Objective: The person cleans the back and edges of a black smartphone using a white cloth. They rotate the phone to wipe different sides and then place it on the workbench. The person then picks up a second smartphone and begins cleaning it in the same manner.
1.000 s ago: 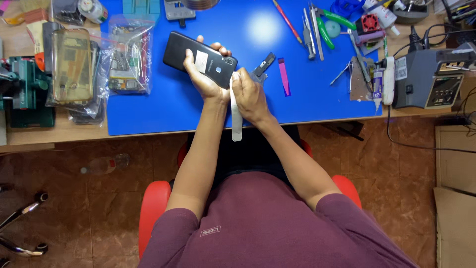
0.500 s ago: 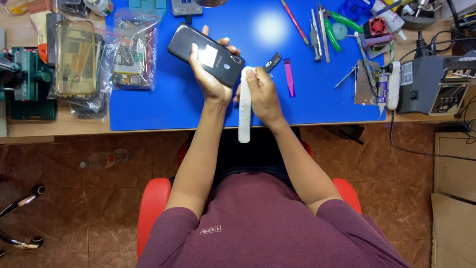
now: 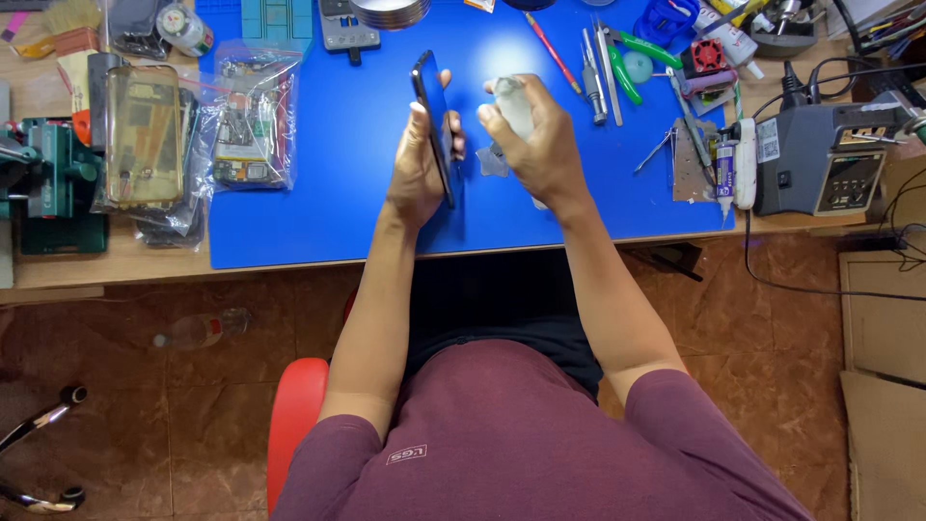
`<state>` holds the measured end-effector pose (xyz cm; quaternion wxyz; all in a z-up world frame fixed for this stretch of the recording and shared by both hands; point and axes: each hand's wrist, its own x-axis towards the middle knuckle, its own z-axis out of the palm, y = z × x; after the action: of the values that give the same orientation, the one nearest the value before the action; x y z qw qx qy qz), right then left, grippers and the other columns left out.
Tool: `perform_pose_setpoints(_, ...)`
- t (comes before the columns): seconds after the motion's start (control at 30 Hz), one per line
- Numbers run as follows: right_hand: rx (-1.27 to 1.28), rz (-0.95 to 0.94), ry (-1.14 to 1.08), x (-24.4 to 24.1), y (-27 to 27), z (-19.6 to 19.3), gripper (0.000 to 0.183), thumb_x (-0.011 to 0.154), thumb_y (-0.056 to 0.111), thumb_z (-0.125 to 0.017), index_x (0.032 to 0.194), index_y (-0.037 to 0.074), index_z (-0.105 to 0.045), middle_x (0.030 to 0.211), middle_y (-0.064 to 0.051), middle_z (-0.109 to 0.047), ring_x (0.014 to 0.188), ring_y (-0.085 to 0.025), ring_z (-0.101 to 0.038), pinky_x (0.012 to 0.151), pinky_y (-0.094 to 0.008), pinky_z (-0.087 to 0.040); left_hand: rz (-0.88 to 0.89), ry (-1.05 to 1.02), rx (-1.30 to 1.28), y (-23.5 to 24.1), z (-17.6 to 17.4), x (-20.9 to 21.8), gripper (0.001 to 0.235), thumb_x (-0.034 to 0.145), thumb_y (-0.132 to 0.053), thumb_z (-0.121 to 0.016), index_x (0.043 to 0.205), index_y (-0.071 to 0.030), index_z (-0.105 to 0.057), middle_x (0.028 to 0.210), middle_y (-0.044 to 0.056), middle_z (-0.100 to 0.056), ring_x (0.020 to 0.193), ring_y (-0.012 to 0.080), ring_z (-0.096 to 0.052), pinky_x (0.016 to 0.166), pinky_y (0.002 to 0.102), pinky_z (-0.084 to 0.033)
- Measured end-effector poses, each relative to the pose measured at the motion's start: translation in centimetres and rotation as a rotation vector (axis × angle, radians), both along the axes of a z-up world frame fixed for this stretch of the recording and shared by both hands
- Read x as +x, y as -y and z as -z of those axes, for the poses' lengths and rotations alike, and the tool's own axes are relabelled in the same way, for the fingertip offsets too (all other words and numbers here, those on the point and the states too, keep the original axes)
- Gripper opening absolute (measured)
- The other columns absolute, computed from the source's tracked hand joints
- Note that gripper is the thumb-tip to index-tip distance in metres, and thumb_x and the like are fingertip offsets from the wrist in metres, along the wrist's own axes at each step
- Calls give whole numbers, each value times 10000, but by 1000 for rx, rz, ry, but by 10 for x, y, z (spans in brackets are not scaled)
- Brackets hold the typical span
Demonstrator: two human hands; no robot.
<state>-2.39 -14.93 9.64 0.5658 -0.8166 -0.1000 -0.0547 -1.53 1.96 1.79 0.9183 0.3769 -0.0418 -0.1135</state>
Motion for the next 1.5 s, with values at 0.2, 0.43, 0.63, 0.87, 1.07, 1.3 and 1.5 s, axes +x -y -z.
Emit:
perform_pose_setpoints(0.2, -29, -83, 172, 6, -21, -12, 208, 1016, 206, -670, 1166, 76, -733, 1122, -89, -796, 1068, -189, -769, 934, -292, -604, -23, 235, -75, 1, 18, 4, 772, 1007, -136, -777, 1621, -32, -321, 1528, 123, -553, 1451, 201, -508, 1273, 336, -379)
perform_pose_setpoints(0.43, -82, -69, 343, 4, -25, -22, 160, 1020, 122, -706, 1131, 35, -781, 1006, -91, -811, 887, -169, -756, 775, -281, -587, -139, 228, 264, -12, -12, 1, 1076, 924, -73, -812, 1702, -142, -72, 1420, 97, -561, 1120, 123, -616, 970, 241, -571)
perform_pose_setpoints(0.63, -139, -53, 421, 3, -25, -22, 129, 1003, 85, -723, 1103, 51, -797, 931, -59, -797, 784, -146, -686, 697, -288, -529, -193, 296, 344, -15, -20, 3, 1035, 925, 55, -794, 1691, -133, -124, 1464, 89, -527, 1198, 148, -577, 1032, 273, -547)
perform_pose_setpoints(0.87, -166, -96, 444, 0, -23, -18, 194, 1016, 73, -720, 1210, 86, -732, 1062, -89, -809, 861, -166, -753, 752, -286, -583, -176, 330, 441, -21, -24, -1, 991, 959, -28, -817, 1681, -165, -153, 1434, 65, -543, 1201, 141, -593, 1180, 281, -467)
perform_pose_setpoints(1.07, -274, -7, 475, 1, -25, 10, 308, 1027, 143, -698, 1331, 166, -654, 1062, -6, -806, 762, -176, -715, 711, -308, -563, -296, 418, 431, -13, -26, -4, 789, 951, -29, -809, 1558, -114, -313, 1493, 116, -528, 1371, 192, -531, 1172, 287, -463)
perform_pose_setpoints(1.3, -137, 103, 560, -4, -37, 32, 216, 974, 85, -748, 1186, 101, -709, 1077, -40, -802, 822, -138, -767, 746, -272, -613, -408, 462, 347, -2, -15, -8, 689, 926, -45, -830, 1461, -123, -403, 1480, 103, -517, 1473, 218, -487, 1190, 293, -459)
perform_pose_setpoints(1.5, -118, 158, 566, -10, -43, 32, 188, 961, 51, -706, 1145, 88, -713, 1045, -50, -803, 855, -161, -789, 772, -272, -628, -423, 477, 334, 0, -12, -9, 664, 924, -52, -830, 1430, -146, -411, 1491, 100, -535, 1492, 239, -492, 1158, 308, -471)
